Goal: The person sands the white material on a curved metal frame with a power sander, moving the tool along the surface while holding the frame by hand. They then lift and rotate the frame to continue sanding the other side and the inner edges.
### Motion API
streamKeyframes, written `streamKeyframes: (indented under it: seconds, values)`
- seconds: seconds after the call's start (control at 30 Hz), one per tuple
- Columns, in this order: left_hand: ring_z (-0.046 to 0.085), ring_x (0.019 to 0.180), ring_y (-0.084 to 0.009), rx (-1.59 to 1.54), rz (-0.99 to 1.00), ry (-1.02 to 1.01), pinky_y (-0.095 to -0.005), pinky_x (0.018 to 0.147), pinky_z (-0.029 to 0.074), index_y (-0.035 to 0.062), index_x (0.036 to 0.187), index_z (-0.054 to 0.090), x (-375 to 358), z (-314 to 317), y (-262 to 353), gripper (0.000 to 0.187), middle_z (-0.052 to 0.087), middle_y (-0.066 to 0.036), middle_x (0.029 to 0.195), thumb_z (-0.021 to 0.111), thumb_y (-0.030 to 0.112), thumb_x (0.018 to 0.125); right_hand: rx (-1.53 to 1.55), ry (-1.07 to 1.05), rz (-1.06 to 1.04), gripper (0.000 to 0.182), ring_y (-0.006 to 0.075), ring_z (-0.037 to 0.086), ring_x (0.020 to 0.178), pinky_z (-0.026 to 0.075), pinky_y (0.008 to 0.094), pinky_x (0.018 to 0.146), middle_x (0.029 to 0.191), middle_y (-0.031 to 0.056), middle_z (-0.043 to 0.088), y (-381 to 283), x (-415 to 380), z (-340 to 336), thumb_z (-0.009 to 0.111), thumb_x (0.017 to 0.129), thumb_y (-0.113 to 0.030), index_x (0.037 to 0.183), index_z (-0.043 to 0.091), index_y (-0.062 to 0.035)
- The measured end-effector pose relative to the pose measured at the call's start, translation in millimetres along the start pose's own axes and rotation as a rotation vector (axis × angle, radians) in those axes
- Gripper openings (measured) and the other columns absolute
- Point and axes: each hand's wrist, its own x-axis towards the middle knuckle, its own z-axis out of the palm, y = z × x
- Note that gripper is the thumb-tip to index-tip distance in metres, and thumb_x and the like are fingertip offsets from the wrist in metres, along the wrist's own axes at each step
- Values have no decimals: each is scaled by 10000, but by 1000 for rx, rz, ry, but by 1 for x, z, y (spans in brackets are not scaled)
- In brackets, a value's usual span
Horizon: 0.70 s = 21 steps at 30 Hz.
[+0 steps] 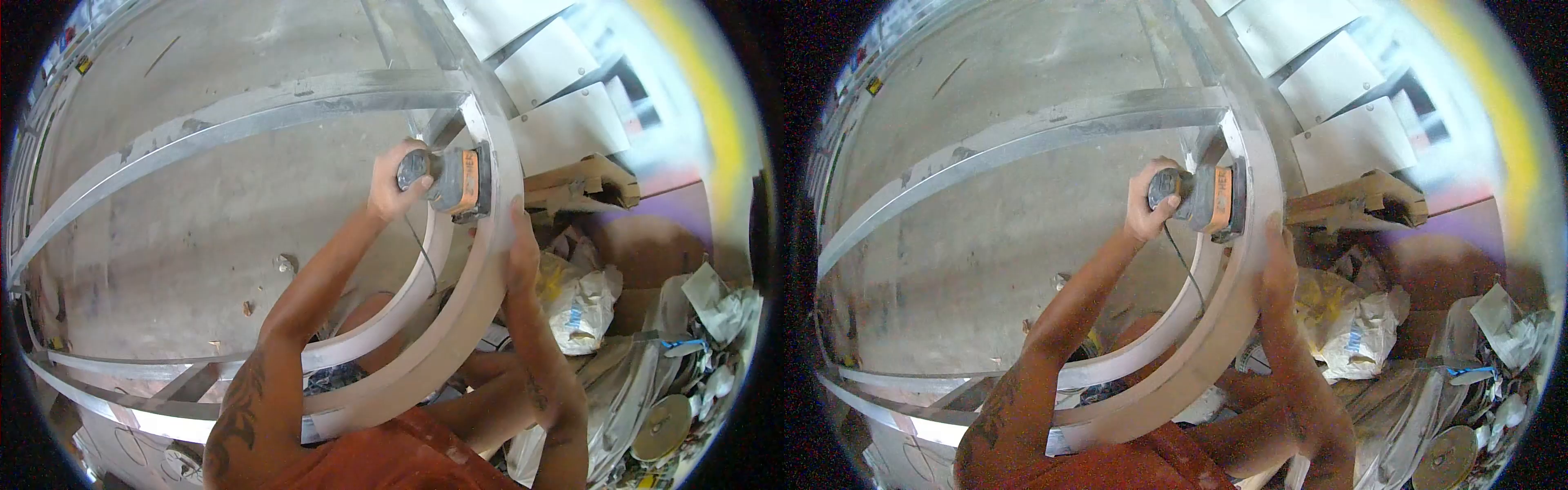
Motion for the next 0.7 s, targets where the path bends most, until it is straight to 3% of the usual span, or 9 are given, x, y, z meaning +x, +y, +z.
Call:
streamKeyframes:
  seconds: [0.23, 0.3, 0.37, 0.43, 0.53, 0.67, 0.7]
  values:
    - [644, 820, -251, 88, -231, 135, -361, 764, 520, 37, 1100, 633, 20, 8, 1, 361, 663, -148, 933, 752, 262, 845, -35, -77, -219, 566, 248, 683, 748, 565, 357, 698, 934, 151, 703, 5, -9, -4, 364, 1077, -486, 1251, 586, 5]
    - [651, 826, -262, 91, -226, 146, -367, 766, 521, 32, 1093, 635, 21, 8, 3, 365, 667, -151, 932, 754, 266, 841, 211, -98, -17, 575, 253, 690, 768, 568, 359, 720, 922, 153, 705, -40, -39, 22, 350, 1083, -483, 1255, 587, 11]
    - [657, 832, -273, 93, -214, 157, -373, 767, 522, 27, 1087, 637, 25, 8, 4, 369, 671, -153, 932, 756, 271, 836, 184, -54, 27, 584, 248, 693, 794, 567, 357, 741, 938, 152, 704, -12, -12, 4, 350, 1084, -488, 1243, 598, 16]
    - [664, 844, -297, 83, 76, 41, -385, 773, 524, 20, 1082, 635, 25, 2, 4, 384, 676, -159, 945, 759, 266, 815, 161, -5, 75, 593, 243, 696, 820, 567, 356, 762, 953, 152, 703, -4, -1, -2, 350, 1084, -492, 1230, 609, 21]
    - [664, 849, -303, 97, 109, -39, -393, 781, 525, 12, 1080, 635, 24, -3, 15, 397, 674, -163, 942, 759, 262, 798, 250, 35, 107, 587, 223, 692, 887, 561, 347, 805, 1029, 139, 695, -18, -14, 11, 380, 1083, -487, 1218, 630, 27]
    - [662, 841, -296, 70, 32, 44, -390, 783, 525, 22, 1083, 637, 22, 6, 9, 387, 672, -162, 939, 757, 253, 796, 247, 105, 86, 550, 197, 661, 963, 528, 322, 873, 1096, 108, 678, -42, -30, 25, 422, 1082, -454, 1239, 635, 28]
    - [660, 835, -294, 82, -87, 86, -390, 782, 524, 28, 1085, 639, 24, 8, 7, 379, 670, -162, 937, 756, 248, 798, 228, 122, 78, 540, 191, 650, 981, 516, 315, 893, 1100, 99, 676, -42, -31, 25, 431, 1083, -444, 1256, 631, 27]
